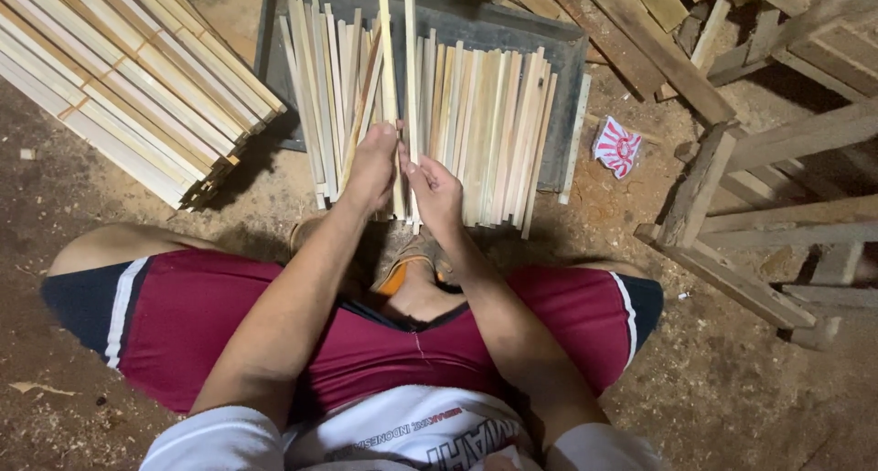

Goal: The person sits cross-legged on the floor and repeatedly picks up thin wooden sticks from a tray, inspects them by hand, and places them into a growing stack to the left. The process continues throughout the clip with no tools used.

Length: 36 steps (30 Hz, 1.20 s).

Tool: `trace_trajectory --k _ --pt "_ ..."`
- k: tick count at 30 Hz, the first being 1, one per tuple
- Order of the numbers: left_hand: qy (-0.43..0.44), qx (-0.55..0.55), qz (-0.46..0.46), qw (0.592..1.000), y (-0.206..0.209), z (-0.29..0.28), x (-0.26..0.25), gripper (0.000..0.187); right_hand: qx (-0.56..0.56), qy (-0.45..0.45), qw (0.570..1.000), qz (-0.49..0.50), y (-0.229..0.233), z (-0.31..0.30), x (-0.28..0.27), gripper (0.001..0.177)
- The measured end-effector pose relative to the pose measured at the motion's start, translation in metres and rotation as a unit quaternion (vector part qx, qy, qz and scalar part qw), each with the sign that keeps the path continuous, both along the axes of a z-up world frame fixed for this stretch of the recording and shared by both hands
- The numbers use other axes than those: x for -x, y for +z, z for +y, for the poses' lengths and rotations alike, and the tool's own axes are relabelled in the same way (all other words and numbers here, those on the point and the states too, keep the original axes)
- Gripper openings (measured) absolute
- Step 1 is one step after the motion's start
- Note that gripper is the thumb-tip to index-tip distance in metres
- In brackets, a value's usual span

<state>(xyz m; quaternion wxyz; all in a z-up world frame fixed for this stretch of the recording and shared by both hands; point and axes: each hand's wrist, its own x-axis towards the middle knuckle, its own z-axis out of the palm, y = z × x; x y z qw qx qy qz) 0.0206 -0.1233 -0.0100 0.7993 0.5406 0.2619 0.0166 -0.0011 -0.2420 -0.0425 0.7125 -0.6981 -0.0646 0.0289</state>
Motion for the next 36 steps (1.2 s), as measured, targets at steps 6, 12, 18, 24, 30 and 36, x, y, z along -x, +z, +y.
trace_trajectory --k 6,12,18,24,30,36 --pt "0.016 0.078 -0.06 0.995 -0.031 -0.003 0.005 0.017 0.008 -0.021 1.0 0.004 -0.005 -0.009 0.002 0.033" --pt "-0.013 0.115 -0.099 0.988 -0.033 -0.003 0.006 0.024 0.006 -0.005 0.998 0.061 0.004 -0.006 0.001 0.039" --pt "-0.017 0.11 -0.135 0.984 -0.036 -0.001 0.009 0.027 -0.051 0.055 0.978 0.196 0.007 -0.008 -0.003 0.044" --pt "-0.02 0.067 -0.122 0.99 -0.024 0.016 0.0 0.029 -0.022 0.093 0.958 0.269 -0.019 -0.02 -0.012 0.058" --pt "0.057 0.004 -0.078 0.995 -0.019 0.054 -0.008 0.023 0.0 0.156 0.952 0.262 -0.003 0.01 0.013 0.04" --pt "0.147 -0.061 0.011 0.987 -0.051 0.106 -0.009 0.02 0.199 0.133 0.948 0.211 -0.086 0.037 -0.021 0.037"
